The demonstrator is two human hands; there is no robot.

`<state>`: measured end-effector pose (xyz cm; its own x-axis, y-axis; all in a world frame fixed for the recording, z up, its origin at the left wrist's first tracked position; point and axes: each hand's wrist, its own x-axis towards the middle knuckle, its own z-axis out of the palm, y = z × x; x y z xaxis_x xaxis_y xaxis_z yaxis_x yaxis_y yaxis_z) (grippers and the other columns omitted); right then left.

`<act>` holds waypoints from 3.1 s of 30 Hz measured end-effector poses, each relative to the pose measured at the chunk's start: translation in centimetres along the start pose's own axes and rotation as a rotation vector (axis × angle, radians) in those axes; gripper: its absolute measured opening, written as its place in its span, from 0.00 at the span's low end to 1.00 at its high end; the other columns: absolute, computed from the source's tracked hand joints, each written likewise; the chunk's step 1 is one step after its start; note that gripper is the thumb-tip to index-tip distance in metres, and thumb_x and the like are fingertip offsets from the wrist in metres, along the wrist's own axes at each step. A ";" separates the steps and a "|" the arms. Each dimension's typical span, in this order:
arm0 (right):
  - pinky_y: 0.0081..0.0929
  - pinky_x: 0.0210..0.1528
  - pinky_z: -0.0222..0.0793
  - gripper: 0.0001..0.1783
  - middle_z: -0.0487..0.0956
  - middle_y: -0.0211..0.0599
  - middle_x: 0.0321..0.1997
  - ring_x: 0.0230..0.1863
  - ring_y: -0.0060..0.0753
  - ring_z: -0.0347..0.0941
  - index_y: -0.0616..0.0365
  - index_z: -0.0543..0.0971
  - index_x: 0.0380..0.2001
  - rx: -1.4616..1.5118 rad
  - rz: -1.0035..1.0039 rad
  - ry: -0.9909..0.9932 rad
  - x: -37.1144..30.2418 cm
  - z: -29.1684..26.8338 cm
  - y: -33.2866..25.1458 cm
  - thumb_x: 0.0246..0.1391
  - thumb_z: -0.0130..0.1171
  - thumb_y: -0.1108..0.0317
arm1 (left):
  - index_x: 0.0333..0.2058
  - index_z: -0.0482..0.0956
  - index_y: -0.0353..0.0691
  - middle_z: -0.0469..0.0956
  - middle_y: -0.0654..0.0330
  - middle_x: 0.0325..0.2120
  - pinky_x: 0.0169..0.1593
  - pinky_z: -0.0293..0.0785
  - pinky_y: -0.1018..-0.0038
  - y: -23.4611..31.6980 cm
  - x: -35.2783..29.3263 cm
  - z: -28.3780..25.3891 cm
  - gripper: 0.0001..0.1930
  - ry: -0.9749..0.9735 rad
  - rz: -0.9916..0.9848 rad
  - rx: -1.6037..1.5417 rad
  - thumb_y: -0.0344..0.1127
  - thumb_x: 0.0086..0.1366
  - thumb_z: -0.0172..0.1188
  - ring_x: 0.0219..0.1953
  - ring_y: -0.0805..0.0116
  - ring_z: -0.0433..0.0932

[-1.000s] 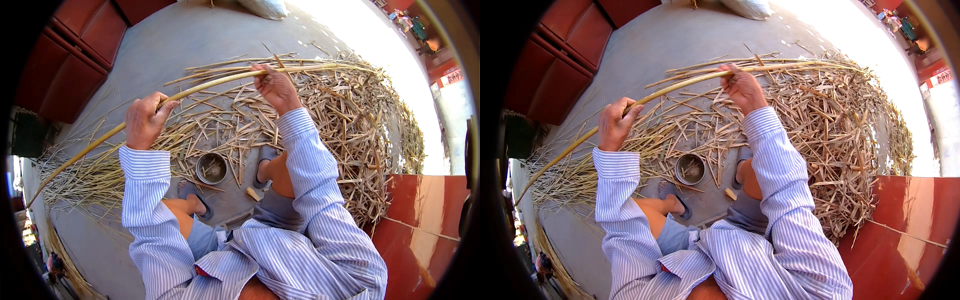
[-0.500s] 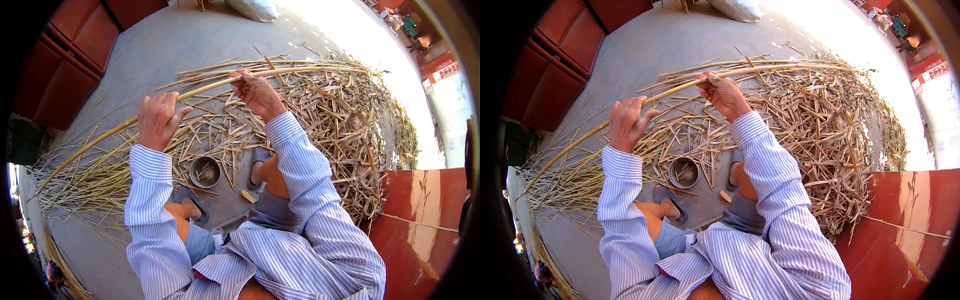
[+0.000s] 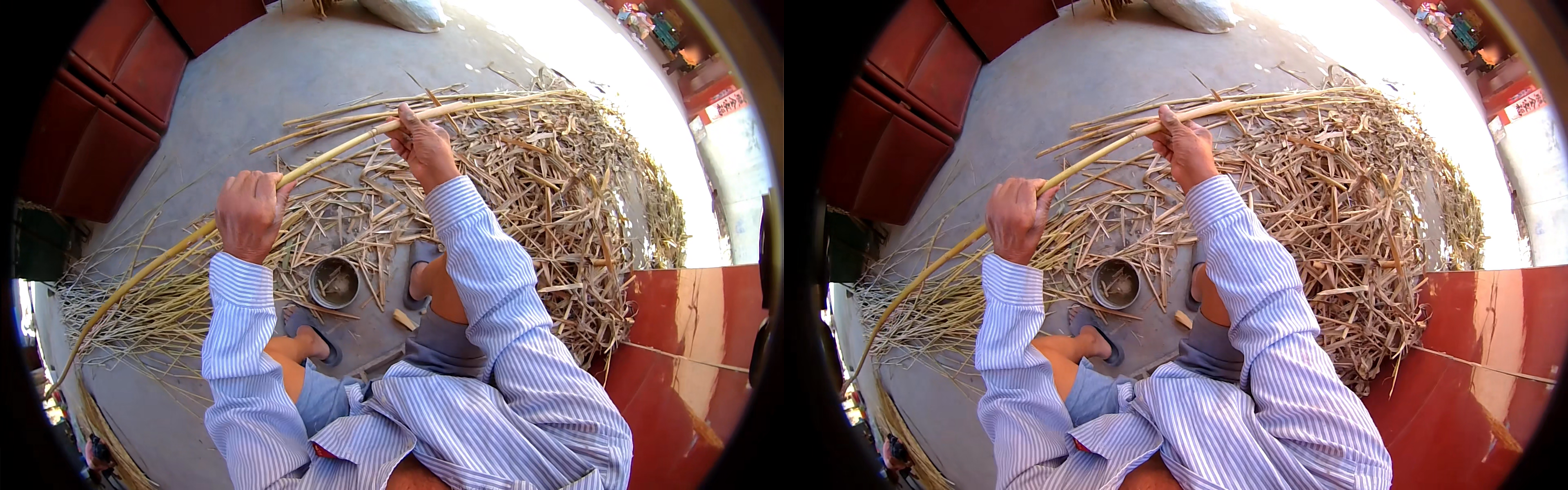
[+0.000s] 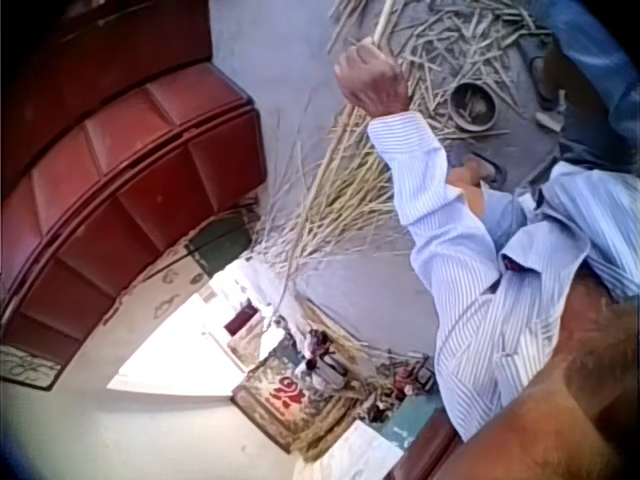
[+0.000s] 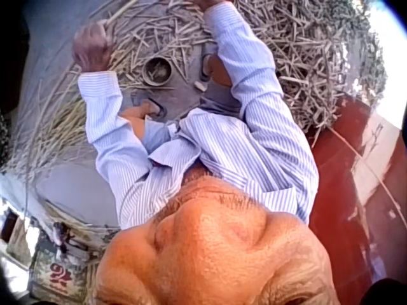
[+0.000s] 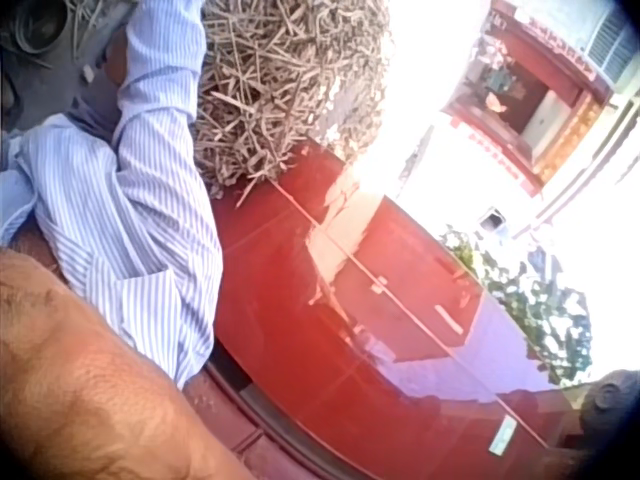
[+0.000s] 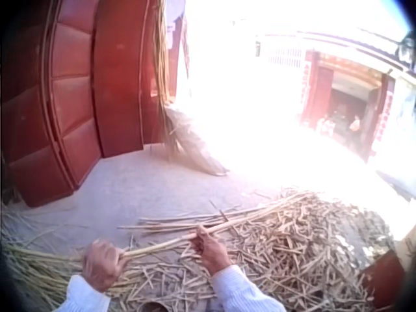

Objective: The person sits on the floor and repeatedly strips thin fibers from long dried plant stems by hand. The person pulls the fibers lengthwise and discards the remaining core material onto a growing pile.

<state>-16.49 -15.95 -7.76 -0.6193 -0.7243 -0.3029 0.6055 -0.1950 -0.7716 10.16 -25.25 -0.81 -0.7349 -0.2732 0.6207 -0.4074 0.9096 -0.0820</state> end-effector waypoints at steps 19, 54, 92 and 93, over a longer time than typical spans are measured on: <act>0.17 0.33 0.79 0.11 0.81 0.40 0.33 0.33 0.28 0.79 0.65 0.75 0.38 0.136 -0.144 -0.128 0.2 -0.9 -0.9 0.63 0.55 0.65 | 0.27 0.79 0.40 0.77 0.59 0.21 0.31 0.62 0.66 -2.5 -1.5 -2.5 0.10 -0.248 -0.226 -0.245 0.39 0.55 0.67 0.24 0.60 0.73; 0.26 0.40 0.80 0.10 0.82 0.39 0.39 0.40 0.30 0.81 0.59 0.73 0.41 0.007 -0.003 -0.235 -6.9 -3.9 -4.1 0.63 0.54 0.64 | 0.28 0.77 0.42 0.75 0.61 0.21 0.29 0.63 0.66 6.3 -1.4 -8.9 0.12 -0.136 -0.056 0.039 0.44 0.58 0.64 0.24 0.61 0.74; 0.21 0.36 0.77 0.11 0.79 0.36 0.39 0.38 0.26 0.78 0.59 0.73 0.42 0.243 -0.051 -0.141 -19.2 -13.6 -2.7 0.62 0.56 0.65 | 0.22 0.75 0.40 0.77 0.52 0.20 0.27 0.69 0.59 17.6 -2.0 -7.1 0.18 -0.283 0.000 -0.249 0.50 0.57 0.63 0.23 0.49 0.76; 0.21 0.35 0.77 0.09 0.79 0.37 0.37 0.37 0.26 0.78 0.60 0.73 0.39 0.259 -0.097 -0.156 -18.5 -13.4 -2.6 0.62 0.55 0.66 | 0.22 0.75 0.40 0.77 0.52 0.21 0.27 0.69 0.59 17.2 -2.6 -7.4 0.18 -0.287 -0.009 -0.247 0.50 0.57 0.63 0.24 0.49 0.76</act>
<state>-13.27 6.81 -7.65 -0.6080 -0.7833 -0.1299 0.6670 -0.4151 -0.6187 9.10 -6.59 1.91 -0.8680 -0.3267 0.3741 -0.2975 0.9451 0.1349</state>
